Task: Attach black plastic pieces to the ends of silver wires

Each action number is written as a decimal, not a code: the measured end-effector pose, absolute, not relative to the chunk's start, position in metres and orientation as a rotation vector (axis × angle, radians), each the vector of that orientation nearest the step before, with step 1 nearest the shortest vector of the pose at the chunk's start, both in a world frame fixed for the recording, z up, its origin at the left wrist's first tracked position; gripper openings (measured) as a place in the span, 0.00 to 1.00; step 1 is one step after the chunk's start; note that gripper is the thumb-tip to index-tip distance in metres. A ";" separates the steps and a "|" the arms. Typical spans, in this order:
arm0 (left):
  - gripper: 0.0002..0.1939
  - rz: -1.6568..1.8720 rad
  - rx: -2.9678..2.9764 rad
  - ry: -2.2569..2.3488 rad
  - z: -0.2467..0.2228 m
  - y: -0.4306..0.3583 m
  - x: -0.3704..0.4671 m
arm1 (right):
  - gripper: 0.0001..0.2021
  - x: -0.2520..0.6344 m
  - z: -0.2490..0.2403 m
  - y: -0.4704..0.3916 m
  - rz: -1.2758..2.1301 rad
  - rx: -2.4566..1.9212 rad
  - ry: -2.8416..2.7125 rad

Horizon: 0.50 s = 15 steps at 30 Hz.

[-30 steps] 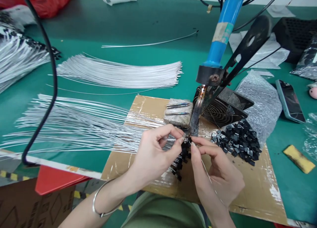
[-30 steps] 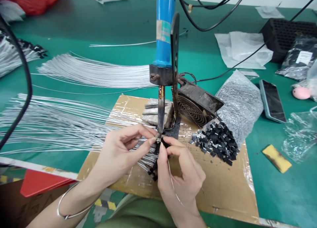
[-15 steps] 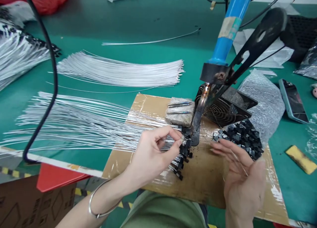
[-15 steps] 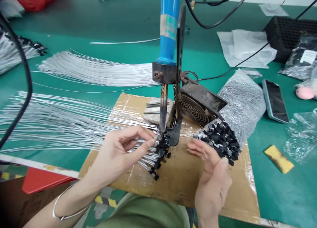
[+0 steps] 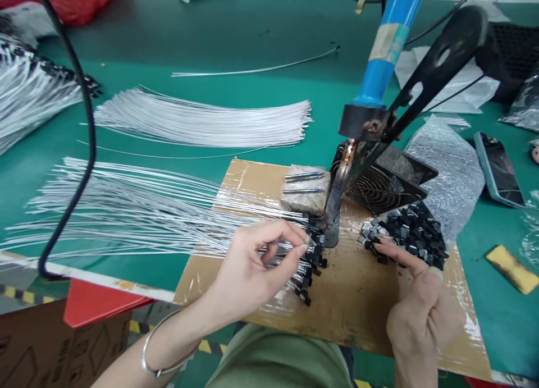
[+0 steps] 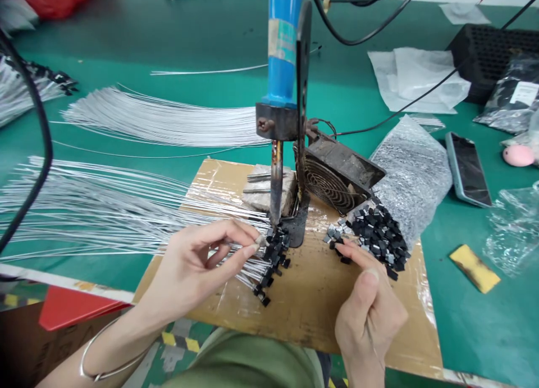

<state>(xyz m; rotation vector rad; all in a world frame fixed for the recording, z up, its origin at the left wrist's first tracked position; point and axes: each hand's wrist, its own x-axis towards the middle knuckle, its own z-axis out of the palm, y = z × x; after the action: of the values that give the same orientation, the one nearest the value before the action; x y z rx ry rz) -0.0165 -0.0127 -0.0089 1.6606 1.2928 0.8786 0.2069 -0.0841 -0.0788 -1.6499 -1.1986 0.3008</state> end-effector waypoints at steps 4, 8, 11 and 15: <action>0.08 0.896 1.821 1.324 -0.015 -0.013 -0.021 | 0.28 0.207 -0.078 -0.083 0.341 -1.592 -1.166; 0.07 0.986 2.094 1.330 -0.019 -0.018 -0.025 | 0.27 0.206 -0.076 -0.082 0.307 -1.586 -1.140; 0.08 1.046 2.209 1.351 -0.018 -0.015 -0.032 | 0.28 0.206 -0.074 -0.082 0.293 -1.629 -1.116; 0.06 1.013 2.362 1.565 -0.019 0.026 -0.056 | 0.31 0.208 -0.073 -0.081 0.312 -1.703 -1.118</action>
<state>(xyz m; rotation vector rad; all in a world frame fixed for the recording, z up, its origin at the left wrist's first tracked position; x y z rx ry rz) -0.0563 0.0255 -0.0191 2.3616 1.5648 1.0129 0.2082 -0.0812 -0.0729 -1.7032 -1.1182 0.3123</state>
